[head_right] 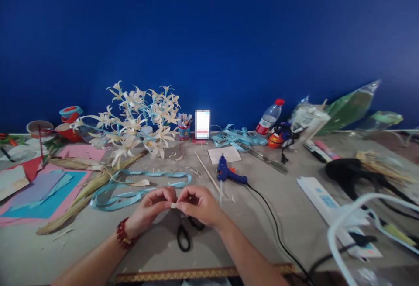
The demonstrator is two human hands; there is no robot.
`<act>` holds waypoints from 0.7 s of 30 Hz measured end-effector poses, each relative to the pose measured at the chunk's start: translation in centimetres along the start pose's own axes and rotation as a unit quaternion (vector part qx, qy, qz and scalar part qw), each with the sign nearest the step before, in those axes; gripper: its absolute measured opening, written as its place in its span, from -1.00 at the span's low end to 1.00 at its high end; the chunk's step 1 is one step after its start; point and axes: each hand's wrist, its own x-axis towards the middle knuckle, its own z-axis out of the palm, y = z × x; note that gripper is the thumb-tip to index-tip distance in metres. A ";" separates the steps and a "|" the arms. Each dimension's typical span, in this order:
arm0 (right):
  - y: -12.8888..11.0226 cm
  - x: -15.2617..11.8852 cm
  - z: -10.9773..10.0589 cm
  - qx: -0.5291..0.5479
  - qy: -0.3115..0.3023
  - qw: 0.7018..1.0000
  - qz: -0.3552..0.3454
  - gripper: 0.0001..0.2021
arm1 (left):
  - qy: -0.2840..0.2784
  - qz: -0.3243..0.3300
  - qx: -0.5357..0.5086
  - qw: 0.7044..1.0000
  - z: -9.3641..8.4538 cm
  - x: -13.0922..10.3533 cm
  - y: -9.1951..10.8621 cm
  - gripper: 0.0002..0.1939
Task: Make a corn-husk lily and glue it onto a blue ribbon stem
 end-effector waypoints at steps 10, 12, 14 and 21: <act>-1.1 8.5 -5.1 -0.337 0.120 0.930 -0.089 -0.85 | 0.088 0.028 -0.021 0.995 0.6 -0.1 -1.5 -0.85; -0.9 11.4 -5.1 -0.386 0.109 0.910 -0.102 -0.90 | 0.075 0.029 -0.008 0.997 0.7 -0.3 -1.8 -0.83; -0.4 13.8 -4.7 -0.431 0.097 0.890 -0.112 -0.93 | 0.065 0.035 0.005 0.997 0.5 -0.4 -2.0 -0.81; 0.5 16.4 -4.5 -0.530 0.102 0.832 -0.125 -0.86 | 0.075 0.052 0.041 0.995 -0.3 0.2 -2.6 -0.74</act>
